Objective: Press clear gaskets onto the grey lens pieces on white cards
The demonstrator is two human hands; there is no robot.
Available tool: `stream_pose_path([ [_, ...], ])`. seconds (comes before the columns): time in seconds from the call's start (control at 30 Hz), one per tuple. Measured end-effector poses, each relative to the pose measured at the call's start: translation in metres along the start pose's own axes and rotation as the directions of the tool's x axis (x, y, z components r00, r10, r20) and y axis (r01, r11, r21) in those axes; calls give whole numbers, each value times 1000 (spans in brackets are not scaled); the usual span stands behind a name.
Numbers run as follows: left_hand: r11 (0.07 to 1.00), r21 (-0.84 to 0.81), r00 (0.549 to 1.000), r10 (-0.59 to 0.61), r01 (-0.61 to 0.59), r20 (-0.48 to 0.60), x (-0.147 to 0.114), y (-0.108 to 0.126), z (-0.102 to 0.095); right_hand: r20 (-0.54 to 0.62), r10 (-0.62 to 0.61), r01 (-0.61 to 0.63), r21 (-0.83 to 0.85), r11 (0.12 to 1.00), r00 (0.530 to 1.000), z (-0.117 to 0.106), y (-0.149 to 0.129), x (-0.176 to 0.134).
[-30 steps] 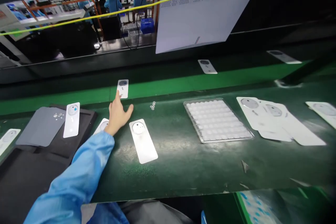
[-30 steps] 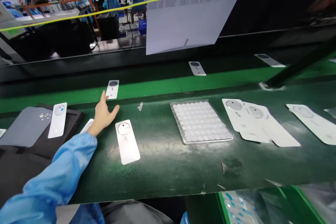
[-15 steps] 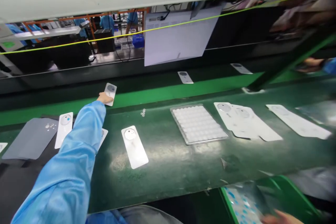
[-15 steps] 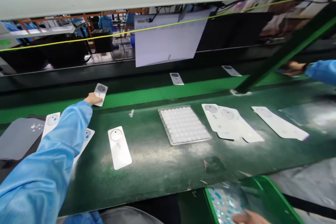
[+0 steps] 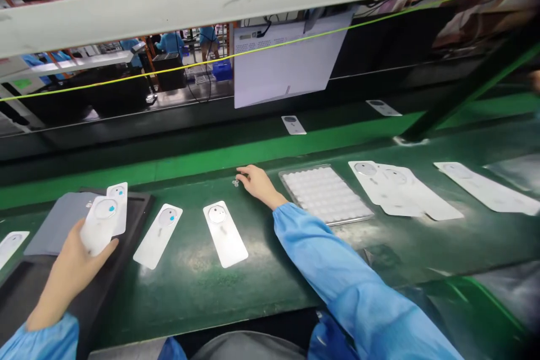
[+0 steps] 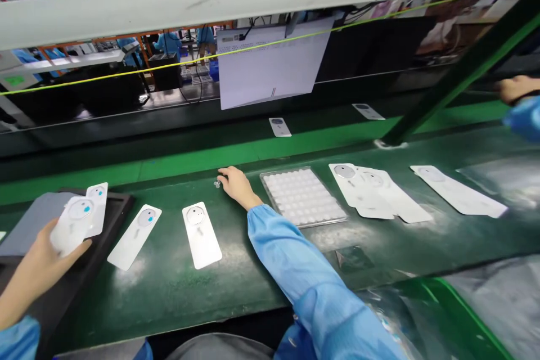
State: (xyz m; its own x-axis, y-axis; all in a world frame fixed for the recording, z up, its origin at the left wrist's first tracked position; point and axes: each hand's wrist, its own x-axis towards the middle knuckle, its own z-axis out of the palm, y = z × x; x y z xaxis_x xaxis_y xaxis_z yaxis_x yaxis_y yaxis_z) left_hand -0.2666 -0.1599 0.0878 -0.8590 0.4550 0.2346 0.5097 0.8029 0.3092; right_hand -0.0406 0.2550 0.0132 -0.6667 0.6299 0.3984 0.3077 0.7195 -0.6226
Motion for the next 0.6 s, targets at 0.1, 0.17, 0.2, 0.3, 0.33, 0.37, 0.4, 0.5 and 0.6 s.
stream_pose_path([
  [0.1, 999, 7, 997, -52, 51, 51, -8, -18, 12, 10, 17, -17, -12, 1000, 1000, 14, 13, 7],
  [0.17, 993, 42, 992, -110, 108, 59, -9, -16, 17, 3, 29, -29, -10, 1000, 1000, 19, 18, 3],
  [0.2, 989, 67, 990, -134, 131, 36, -11, -12, 18, -4, 38, -38, -8, 999, 999, 20, 20, 1],
  [0.3, 990, 132, 987, -32, 53, -156, -20, 11, 18, -29, 70, -69, 5, 998, 997, 23, 25, -3],
  [0.33, 991, 133, 977, 51, -24, -207, -26, 22, 18, -38, 81, -81, 13, 997, 996, 24, 26, -3],
  [0.37, 986, 117, 966, 145, -122, -216, -33, 35, 19, -46, 93, -92, 21, 996, 995, 24, 27, -2],
  [0.4, 970, 82, 953, 239, -228, -188, -41, 50, 23, -53, 104, -102, 31, 994, 993, 24, 27, -1],
  [0.5, 890, -68, 892, 453, -451, 10, -61, 102, 45, -56, 128, -125, 64, 990, 990, 22, 26, 2],
  [0.6, 863, -108, 846, 505, -493, 171, -60, 154, 80, -42, 142, -137, 102, 985, 989, 16, 19, 3],
])
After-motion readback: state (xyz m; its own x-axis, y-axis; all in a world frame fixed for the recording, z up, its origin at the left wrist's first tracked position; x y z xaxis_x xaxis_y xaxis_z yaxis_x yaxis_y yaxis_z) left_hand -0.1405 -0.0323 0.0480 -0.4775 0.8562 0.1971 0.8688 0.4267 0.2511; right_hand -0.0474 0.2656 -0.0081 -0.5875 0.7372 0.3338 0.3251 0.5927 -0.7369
